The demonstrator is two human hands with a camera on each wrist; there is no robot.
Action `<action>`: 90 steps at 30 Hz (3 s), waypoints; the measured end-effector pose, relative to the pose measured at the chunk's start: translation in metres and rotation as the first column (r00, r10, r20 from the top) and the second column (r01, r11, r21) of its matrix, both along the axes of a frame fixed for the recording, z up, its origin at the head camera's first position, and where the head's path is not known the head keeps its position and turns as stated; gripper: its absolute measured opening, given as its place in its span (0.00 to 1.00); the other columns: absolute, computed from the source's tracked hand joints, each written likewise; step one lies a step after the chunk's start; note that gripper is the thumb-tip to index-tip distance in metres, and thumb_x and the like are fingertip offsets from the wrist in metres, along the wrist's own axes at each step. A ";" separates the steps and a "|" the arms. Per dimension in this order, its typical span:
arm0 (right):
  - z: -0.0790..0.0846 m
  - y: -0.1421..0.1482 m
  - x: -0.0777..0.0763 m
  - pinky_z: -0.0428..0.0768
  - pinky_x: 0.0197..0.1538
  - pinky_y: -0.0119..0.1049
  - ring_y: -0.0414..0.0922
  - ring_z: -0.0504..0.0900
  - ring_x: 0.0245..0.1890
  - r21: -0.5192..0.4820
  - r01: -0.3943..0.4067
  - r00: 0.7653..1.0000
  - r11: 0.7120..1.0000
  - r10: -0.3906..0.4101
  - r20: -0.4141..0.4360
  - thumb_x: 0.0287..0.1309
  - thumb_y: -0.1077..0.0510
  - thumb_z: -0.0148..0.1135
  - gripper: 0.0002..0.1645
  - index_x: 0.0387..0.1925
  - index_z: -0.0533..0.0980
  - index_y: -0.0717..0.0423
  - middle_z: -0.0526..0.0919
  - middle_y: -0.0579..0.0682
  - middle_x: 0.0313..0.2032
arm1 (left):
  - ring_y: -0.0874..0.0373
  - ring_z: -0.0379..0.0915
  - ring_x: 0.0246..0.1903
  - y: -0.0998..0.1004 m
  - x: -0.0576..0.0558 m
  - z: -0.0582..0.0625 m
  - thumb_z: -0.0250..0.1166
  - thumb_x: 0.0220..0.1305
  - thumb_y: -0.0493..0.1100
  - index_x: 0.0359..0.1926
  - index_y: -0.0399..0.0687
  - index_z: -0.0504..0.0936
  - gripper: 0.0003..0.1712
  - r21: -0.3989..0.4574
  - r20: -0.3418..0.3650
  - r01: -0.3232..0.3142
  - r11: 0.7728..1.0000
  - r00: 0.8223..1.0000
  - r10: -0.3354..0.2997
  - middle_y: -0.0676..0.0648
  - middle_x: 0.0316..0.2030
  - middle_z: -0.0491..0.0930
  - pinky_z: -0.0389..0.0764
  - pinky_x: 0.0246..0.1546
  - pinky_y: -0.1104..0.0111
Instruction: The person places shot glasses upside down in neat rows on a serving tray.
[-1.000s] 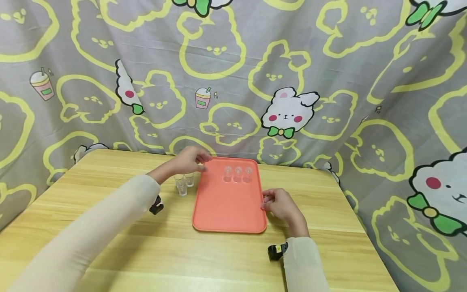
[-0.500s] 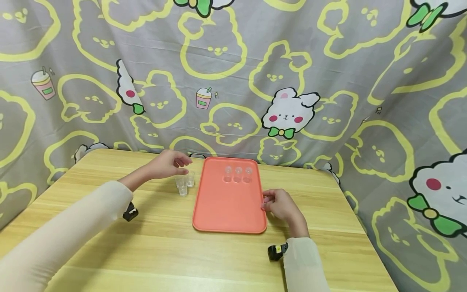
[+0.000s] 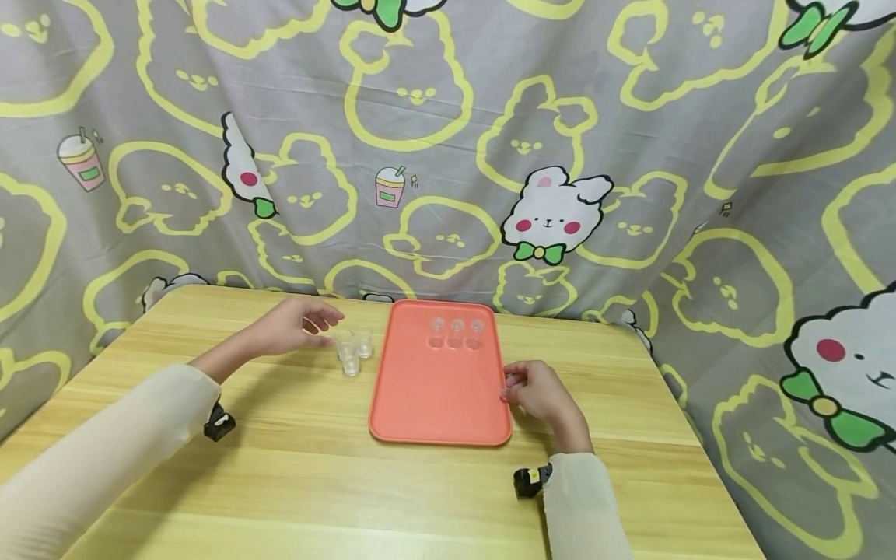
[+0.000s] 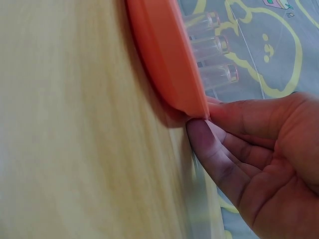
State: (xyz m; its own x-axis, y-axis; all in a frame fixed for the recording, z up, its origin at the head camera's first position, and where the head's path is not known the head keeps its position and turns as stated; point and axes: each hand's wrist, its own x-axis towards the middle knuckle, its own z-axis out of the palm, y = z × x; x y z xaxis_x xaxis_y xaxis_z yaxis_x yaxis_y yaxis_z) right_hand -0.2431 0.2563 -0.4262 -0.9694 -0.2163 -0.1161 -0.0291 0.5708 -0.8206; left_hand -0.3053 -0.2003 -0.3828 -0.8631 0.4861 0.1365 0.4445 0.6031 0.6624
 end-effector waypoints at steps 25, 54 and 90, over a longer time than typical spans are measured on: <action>0.000 -0.001 0.000 0.86 0.42 0.39 0.47 0.82 0.40 -0.012 0.010 1.000 1.000 -0.010 0.009 0.62 0.75 0.59 0.24 0.60 0.74 0.76 0.83 0.58 0.41 | 0.48 0.82 0.45 0.001 -0.010 -0.032 0.77 0.56 0.35 0.58 0.35 0.81 0.28 0.019 0.047 0.006 1.000 0.999 -0.007 0.42 0.45 0.84 0.84 0.50 0.56; 0.000 0.002 -0.003 0.86 0.42 0.39 0.47 0.82 0.40 -0.021 -0.001 1.000 1.000 0.001 -0.002 0.63 0.73 0.62 0.24 0.61 0.74 0.75 0.83 0.58 0.41 | 0.52 0.82 0.41 0.000 -0.021 -0.039 0.77 0.57 0.37 0.44 0.37 0.82 0.16 0.087 0.192 -0.007 0.996 0.981 -0.009 0.45 0.38 0.86 0.81 0.45 0.64; -0.002 0.002 -0.004 0.86 0.41 0.38 0.47 0.82 0.40 -0.016 -0.006 1.000 1.000 0.006 -0.006 0.62 0.74 0.62 0.24 0.60 0.74 0.76 0.83 0.58 0.40 | 0.45 0.76 0.49 0.031 -0.032 -0.008 0.70 0.67 0.47 0.54 0.40 0.78 0.21 0.381 0.229 -0.217 0.899 0.964 0.136 0.42 0.49 0.79 0.76 0.57 0.42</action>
State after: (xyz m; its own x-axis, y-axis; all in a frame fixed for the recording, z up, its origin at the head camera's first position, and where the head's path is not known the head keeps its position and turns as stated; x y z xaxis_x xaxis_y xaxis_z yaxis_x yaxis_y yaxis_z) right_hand -0.2468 0.2588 -0.4280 -0.9687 -0.2241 -0.1064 -0.0378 0.5573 -0.8294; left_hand -0.3369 -0.1696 -0.3905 -0.9586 0.2625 0.1101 0.1956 0.3264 0.9248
